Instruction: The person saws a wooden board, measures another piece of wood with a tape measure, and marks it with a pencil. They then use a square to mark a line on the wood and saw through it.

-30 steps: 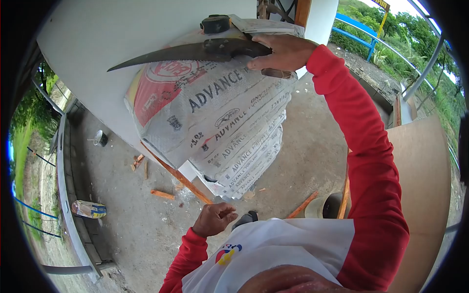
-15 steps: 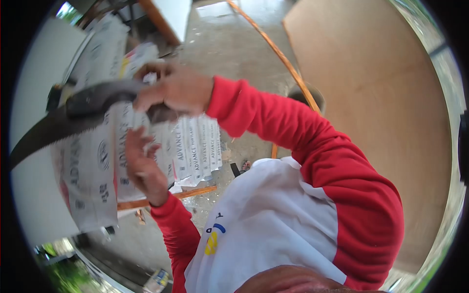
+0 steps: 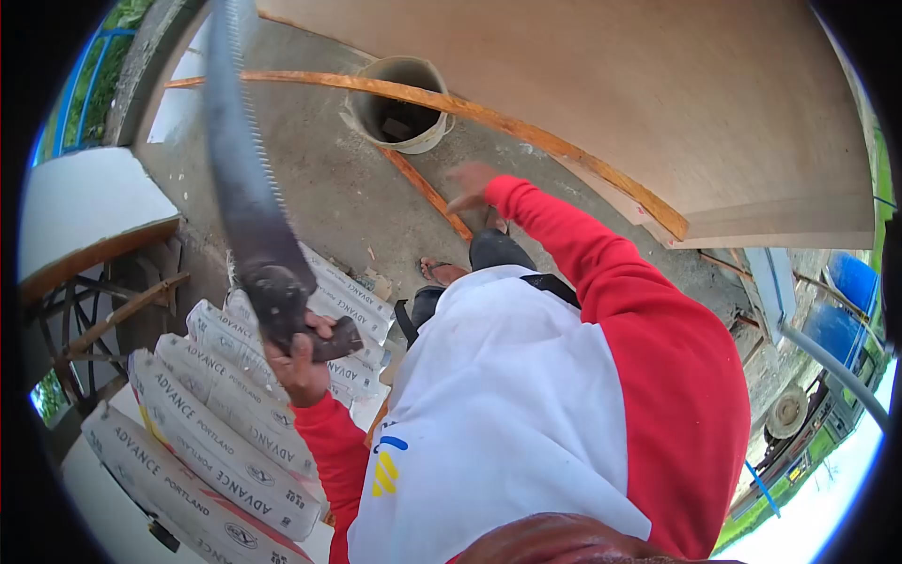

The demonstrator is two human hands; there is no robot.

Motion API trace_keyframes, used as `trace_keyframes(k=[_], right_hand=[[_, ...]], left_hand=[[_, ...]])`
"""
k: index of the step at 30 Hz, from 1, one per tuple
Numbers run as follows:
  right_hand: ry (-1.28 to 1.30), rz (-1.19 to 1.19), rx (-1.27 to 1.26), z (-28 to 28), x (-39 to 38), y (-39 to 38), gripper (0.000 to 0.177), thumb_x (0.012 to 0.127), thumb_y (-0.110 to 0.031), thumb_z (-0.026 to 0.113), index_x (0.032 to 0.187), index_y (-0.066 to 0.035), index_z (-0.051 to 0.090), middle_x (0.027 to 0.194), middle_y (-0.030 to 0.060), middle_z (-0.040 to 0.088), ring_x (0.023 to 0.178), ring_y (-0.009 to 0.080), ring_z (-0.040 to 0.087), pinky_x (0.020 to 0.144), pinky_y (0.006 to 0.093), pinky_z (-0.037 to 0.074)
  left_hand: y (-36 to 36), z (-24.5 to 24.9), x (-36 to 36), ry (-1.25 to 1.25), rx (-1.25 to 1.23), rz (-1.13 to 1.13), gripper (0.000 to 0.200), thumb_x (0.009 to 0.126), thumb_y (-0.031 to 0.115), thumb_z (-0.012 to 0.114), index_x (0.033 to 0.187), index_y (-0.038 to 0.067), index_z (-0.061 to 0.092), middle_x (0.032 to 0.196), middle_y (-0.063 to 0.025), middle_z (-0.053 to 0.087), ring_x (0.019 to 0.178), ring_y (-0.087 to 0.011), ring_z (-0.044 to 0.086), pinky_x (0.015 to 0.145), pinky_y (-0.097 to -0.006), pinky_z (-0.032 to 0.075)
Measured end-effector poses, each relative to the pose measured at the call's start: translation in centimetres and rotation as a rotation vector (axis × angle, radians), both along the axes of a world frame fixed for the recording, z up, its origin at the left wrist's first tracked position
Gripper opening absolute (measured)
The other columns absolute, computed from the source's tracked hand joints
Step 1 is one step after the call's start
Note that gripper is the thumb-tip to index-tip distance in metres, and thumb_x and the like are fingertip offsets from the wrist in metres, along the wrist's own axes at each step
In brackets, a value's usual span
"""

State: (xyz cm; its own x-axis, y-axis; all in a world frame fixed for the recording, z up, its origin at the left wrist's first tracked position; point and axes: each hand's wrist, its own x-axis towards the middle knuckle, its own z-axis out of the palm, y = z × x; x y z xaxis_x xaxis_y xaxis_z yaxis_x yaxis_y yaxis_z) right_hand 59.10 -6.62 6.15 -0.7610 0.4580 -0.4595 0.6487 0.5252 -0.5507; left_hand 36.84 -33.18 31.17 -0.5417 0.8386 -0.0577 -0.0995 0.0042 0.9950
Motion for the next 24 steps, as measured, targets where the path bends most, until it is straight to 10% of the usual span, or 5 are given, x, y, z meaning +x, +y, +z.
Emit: trace_keyframes(k=[5,13,24], right_hand=[[-0.373,-0.502,0.408,-10.4,15.2,8.1,0.064,0.079,-0.054,0.063,0.118,-0.003,0.063,0.122,0.0219,0.06,0.118,0.0375,0.053,0.099,0.0456,0.044],[-0.278,-0.517,-0.061,-18.8,14.5,16.0,0.061,0.094,-0.054,0.037,0.108,-0.003,0.067,0.105,0.0229,0.067,0.101,0.0406,0.062,0.093,0.0468,0.046],[-0.193,-0.534,-0.105,-17.0,13.1,11.5,0.058,0.094,-0.048,0.033,0.09,-0.003,0.069,0.088,0.0274,0.066,0.087,0.0459,0.063,0.084,0.0524,0.048]], left_hand=[[5.9,-8.5,7.5,0.252,-0.613,-0.243,0.032,0.088,0.004,0.057,0.12,-0.003,0.053,0.079,-0.0057,0.06,0.065,-0.0105,0.056,0.065,-0.0254,0.047],[16.3,-24.2,12.7,0.534,-0.484,-0.52,0.05,0.084,0.009,0.064,0.131,0.003,0.048,0.104,-0.0245,0.065,0.091,-0.0414,0.066,0.078,-0.0439,0.052],[17.8,-27.1,14.0,0.44,-0.491,-0.574,0.049,0.083,0.009,0.064,0.129,0.002,0.049,0.099,-0.0243,0.066,0.088,-0.0435,0.066,0.076,-0.0455,0.053]])
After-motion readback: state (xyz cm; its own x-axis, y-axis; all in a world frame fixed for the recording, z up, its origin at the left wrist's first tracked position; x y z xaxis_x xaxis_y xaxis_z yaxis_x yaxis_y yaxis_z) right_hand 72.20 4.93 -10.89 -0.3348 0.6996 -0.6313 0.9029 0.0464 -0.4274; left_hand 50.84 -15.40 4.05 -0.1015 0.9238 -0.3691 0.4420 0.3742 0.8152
